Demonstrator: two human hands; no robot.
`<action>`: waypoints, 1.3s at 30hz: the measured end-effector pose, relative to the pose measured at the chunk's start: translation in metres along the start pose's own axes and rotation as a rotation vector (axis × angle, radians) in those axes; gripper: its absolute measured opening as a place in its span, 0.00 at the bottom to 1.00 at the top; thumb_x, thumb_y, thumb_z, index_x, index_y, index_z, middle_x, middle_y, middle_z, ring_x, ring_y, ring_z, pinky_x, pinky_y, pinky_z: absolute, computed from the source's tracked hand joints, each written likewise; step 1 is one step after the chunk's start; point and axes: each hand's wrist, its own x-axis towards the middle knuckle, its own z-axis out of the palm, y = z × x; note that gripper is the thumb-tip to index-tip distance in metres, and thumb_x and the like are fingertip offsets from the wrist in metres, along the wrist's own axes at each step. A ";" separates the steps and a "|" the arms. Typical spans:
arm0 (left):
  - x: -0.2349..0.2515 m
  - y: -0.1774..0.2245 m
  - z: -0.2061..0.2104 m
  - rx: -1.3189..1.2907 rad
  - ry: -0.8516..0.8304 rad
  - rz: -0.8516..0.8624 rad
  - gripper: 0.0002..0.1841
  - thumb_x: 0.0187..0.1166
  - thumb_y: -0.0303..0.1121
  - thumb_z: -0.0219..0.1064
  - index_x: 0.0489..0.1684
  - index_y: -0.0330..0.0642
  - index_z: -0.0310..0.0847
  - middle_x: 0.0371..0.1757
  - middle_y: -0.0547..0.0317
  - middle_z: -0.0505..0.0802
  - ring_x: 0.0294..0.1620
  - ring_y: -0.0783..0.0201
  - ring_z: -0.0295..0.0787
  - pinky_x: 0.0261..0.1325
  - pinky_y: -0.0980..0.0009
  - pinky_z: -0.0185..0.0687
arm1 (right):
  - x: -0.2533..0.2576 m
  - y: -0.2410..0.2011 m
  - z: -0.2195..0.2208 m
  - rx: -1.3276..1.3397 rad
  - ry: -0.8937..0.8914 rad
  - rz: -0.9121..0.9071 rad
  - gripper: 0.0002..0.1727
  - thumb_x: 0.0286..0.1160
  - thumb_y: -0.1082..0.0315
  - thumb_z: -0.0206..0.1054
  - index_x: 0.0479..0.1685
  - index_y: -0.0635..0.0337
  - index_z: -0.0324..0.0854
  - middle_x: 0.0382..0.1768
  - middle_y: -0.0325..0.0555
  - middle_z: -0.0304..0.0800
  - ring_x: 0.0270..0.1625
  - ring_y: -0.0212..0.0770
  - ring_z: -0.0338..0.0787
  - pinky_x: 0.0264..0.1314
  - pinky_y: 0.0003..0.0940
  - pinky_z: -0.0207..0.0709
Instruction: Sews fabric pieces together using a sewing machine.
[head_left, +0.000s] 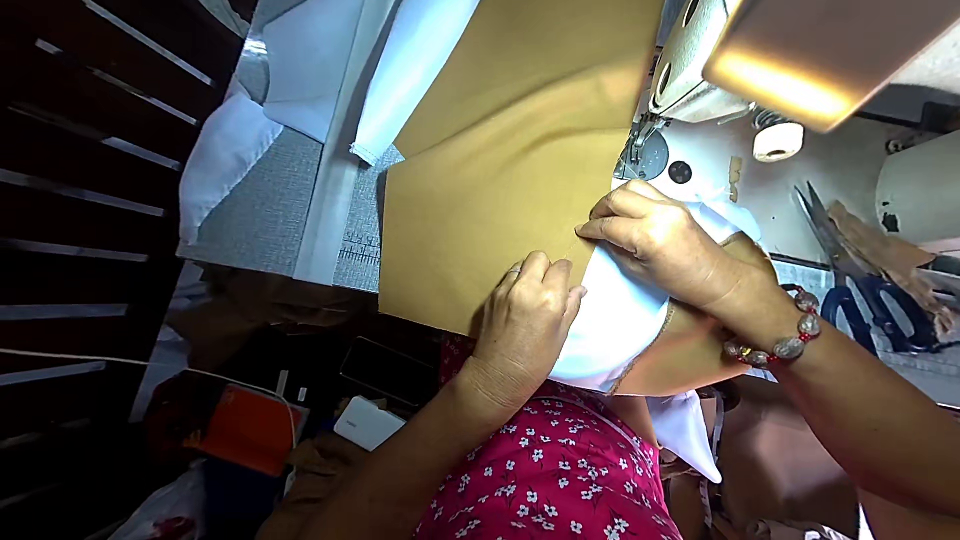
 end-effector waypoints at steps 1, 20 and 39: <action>0.000 0.001 -0.001 0.001 -0.006 -0.006 0.14 0.75 0.35 0.73 0.48 0.31 0.92 0.31 0.49 0.85 0.28 0.54 0.86 0.32 0.63 0.83 | 0.000 0.001 0.000 0.002 0.005 0.002 0.14 0.70 0.83 0.61 0.41 0.64 0.94 0.38 0.54 0.91 0.48 0.52 0.88 0.53 0.37 0.80; 0.017 -0.009 -0.024 -0.153 -0.057 -0.111 0.09 0.74 0.28 0.67 0.40 0.41 0.96 0.26 0.62 0.85 0.24 0.73 0.76 0.25 0.79 0.69 | 0.006 0.009 -0.008 0.101 -0.040 -0.022 0.11 0.76 0.74 0.65 0.40 0.62 0.95 0.35 0.51 0.93 0.45 0.47 0.91 0.51 0.36 0.81; 0.072 -0.074 -0.004 -0.073 -0.361 0.656 0.21 0.88 0.49 0.53 0.67 0.65 0.90 0.82 0.59 0.82 0.89 0.38 0.64 0.86 0.28 0.45 | -0.027 0.011 -0.002 -0.236 0.104 -0.203 0.13 0.78 0.80 0.59 0.47 0.66 0.91 0.33 0.56 0.88 0.33 0.51 0.86 0.35 0.39 0.77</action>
